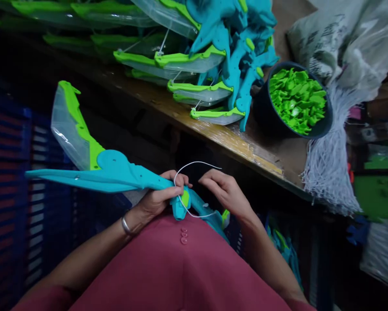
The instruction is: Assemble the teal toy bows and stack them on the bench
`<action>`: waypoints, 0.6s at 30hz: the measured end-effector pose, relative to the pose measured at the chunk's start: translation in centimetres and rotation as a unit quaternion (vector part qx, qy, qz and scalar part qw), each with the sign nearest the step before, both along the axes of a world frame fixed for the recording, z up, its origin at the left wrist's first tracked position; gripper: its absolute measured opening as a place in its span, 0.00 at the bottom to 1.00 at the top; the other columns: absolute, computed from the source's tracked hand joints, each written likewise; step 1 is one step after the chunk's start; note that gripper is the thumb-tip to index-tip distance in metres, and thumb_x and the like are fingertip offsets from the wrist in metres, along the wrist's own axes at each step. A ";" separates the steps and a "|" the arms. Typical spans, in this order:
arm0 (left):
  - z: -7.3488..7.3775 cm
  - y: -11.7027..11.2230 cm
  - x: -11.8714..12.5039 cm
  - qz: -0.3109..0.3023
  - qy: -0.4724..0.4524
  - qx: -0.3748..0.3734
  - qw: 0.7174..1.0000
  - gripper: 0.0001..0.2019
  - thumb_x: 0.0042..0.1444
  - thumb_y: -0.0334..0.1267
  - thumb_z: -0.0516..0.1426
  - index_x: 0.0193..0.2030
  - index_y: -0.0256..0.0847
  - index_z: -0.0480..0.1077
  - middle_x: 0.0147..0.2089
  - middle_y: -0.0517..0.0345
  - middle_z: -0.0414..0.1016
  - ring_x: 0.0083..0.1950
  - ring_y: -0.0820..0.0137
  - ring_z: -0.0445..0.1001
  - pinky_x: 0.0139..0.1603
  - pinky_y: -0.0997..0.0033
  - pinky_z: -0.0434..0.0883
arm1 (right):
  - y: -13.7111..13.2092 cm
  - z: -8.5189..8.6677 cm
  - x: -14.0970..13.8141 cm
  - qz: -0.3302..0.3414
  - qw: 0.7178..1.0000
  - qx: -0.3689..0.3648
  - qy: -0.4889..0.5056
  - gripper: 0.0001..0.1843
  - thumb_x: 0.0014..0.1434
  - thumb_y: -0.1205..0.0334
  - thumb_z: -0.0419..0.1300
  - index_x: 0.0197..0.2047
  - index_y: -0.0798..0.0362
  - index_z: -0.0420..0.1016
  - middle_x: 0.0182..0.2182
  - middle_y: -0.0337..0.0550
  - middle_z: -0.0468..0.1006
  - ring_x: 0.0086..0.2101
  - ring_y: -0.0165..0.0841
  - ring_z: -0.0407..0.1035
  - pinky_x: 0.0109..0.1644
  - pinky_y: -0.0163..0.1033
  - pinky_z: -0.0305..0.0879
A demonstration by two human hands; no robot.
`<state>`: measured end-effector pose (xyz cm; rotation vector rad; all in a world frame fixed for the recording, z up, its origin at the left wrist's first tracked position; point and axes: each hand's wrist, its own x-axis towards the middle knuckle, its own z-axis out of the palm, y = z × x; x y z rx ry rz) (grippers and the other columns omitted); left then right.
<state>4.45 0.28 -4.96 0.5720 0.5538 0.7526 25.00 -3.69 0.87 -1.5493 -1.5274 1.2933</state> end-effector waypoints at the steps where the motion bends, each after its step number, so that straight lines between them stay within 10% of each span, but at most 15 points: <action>1: -0.1 -0.1 0.0 -0.006 -0.003 0.010 1.000 0.06 0.48 0.34 0.66 0.30 0.40 0.73 0.35 0.57 0.71 0.46 0.65 0.70 0.54 0.63 0.70 | 0.9 -0.7 -0.5 -0.022 1.000 -0.015 0.010 0.17 0.70 0.51 0.54 0.36 0.51 0.78 0.33 0.42 0.78 0.36 0.33 0.72 0.42 0.38 0.68; 5: -0.4 -0.4 -0.1 -0.013 0.002 0.048 0.999 0.06 0.51 0.35 0.66 0.32 0.40 0.72 0.35 0.56 0.70 0.47 0.64 0.69 0.57 0.61 0.67 | 4.3 -2.8 -3.2 -0.121 0.977 -0.072 0.158 0.20 0.63 0.43 0.60 0.36 0.52 0.79 0.31 0.40 0.78 0.32 0.31 0.72 0.39 0.36 0.70; 10: -1.1 -1.0 -0.1 -0.020 -0.013 0.038 0.999 0.06 0.51 0.34 0.66 0.33 0.40 0.73 0.40 0.55 0.72 0.49 0.62 0.71 0.60 0.56 0.66 | 7.7 -2.5 -4.1 -0.227 0.882 -0.093 0.403 0.23 0.47 0.45 0.75 0.39 0.52 0.79 0.29 0.35 0.75 0.33 0.29 0.73 0.41 0.36 0.74; 18: -2.1 -1.2 -0.7 -0.005 -0.039 0.041 0.998 0.07 0.49 0.33 0.66 0.31 0.41 0.71 0.32 0.58 0.68 0.49 0.62 0.69 0.63 0.48 0.65 | 7.7 -0.2 2.1 -0.330 0.873 0.139 0.331 0.14 0.55 0.49 0.72 0.41 0.47 0.81 0.30 0.35 0.69 0.30 0.25 0.68 0.31 0.31 0.71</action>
